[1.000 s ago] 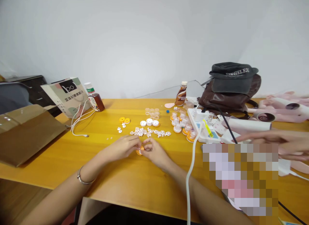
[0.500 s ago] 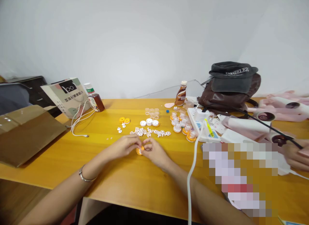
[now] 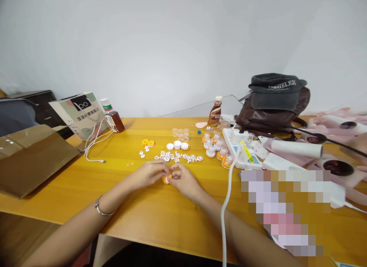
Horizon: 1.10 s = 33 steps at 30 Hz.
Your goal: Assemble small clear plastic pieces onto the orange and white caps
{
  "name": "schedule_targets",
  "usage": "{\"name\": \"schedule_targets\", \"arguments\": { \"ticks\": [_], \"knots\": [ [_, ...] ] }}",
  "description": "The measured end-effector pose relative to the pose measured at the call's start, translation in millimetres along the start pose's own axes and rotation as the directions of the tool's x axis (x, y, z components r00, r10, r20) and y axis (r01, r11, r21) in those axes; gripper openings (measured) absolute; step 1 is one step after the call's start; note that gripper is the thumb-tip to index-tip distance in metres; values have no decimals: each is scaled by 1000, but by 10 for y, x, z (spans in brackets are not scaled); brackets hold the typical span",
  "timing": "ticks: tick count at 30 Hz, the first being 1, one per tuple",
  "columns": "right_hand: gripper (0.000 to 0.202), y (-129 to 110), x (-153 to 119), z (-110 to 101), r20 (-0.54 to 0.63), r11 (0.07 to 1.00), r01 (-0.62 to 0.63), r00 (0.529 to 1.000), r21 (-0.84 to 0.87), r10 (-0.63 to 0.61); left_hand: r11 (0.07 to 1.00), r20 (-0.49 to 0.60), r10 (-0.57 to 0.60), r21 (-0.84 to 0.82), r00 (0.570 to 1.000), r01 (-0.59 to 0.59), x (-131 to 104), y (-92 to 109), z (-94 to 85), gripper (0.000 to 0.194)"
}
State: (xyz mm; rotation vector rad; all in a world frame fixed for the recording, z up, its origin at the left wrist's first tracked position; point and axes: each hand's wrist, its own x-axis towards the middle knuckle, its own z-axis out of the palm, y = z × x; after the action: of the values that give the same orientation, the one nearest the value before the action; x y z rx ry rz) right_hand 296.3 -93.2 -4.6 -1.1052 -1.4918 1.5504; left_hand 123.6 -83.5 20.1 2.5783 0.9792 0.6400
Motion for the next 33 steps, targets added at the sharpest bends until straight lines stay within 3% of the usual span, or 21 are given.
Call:
{"name": "schedule_targets", "arguments": {
  "ticks": [11, 19, 25, 29, 33],
  "knots": [
    [40, -13, -11, 6, -7, 999, 15, 1000, 42, -15, 968, -10, -154, -202, 988, 149, -6, 14, 17, 9],
    [34, -14, 27, -51, -48, 994, 75, 996, 85, -71, 859, -68, -286, -460, 956, 224, 33, -93, 49, 17],
    [31, -61, 19, -74, -43, 984, 49, 998, 174, -43, 731, 104, -313, -608, 944, 310, 12, -148, 44, 28],
    [31, -66, 35, -91, -35, 970, 32, 999, 240, -24, 689, 79, -370, -646, 926, 330, 14, -145, 54, 30],
    [26, -89, 38, -88, -36, 939, -28, 998, 344, 43, 729, 18, -391, -605, 920, 322, 23, -142, 61, 30]
  ]
}}
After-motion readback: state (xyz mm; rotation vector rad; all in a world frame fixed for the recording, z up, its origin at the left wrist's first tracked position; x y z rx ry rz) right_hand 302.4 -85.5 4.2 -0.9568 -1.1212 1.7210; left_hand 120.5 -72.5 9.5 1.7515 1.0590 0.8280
